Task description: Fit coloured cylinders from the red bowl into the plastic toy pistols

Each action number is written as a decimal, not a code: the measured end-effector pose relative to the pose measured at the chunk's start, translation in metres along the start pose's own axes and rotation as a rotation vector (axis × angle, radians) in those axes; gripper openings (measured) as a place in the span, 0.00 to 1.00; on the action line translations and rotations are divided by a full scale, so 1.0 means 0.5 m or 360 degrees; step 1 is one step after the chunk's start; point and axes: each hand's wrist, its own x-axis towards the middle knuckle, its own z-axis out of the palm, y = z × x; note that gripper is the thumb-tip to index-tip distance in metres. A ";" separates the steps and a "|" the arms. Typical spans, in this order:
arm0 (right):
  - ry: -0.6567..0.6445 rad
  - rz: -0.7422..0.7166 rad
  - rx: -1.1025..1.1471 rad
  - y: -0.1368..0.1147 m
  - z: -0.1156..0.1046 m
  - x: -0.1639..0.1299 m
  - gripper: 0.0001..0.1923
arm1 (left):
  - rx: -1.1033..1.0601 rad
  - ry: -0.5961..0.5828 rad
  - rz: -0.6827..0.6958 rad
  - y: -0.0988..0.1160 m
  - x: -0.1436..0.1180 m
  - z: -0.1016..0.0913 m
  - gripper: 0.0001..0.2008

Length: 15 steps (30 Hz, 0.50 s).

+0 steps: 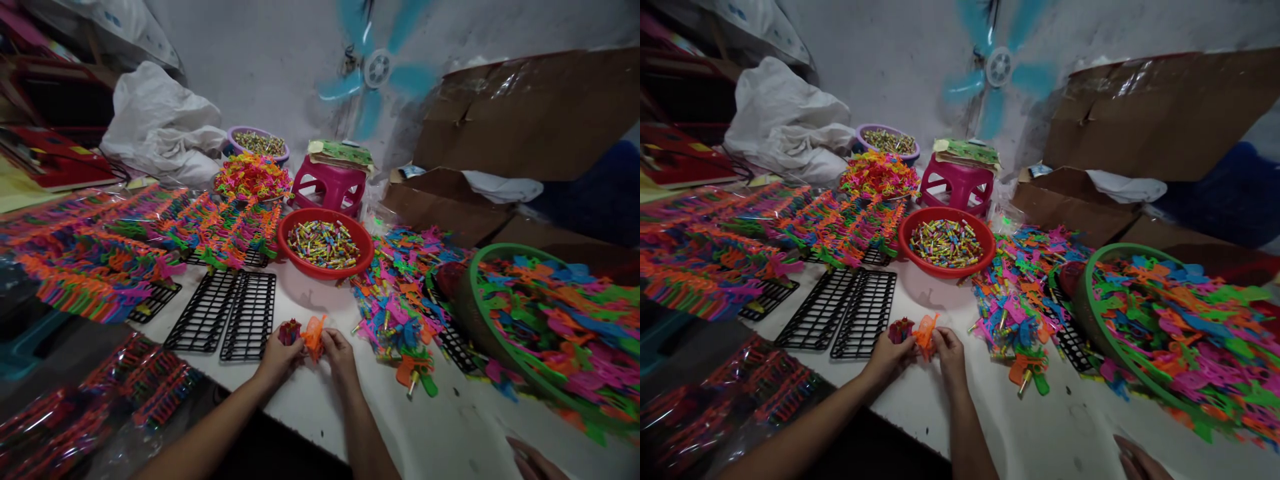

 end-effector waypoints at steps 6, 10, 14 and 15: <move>0.0092 0.0042 -0.0106 -0.030 -0.023 -0.008 0.08 | -0.0001 0.0007 -0.0022 0.023 -0.014 0.000 0.21; 0.0143 0.0112 -0.0094 -0.062 -0.015 -0.031 0.11 | -0.0006 0.0017 0.0108 0.054 -0.026 0.009 0.16; 0.0145 0.0180 0.0206 -0.080 -0.003 -0.043 0.11 | -0.0100 -0.0053 0.0169 0.068 -0.051 0.016 0.11; 0.0140 0.0195 0.0286 -0.084 -0.006 -0.042 0.10 | -0.0096 -0.0094 0.0157 0.068 -0.059 0.016 0.10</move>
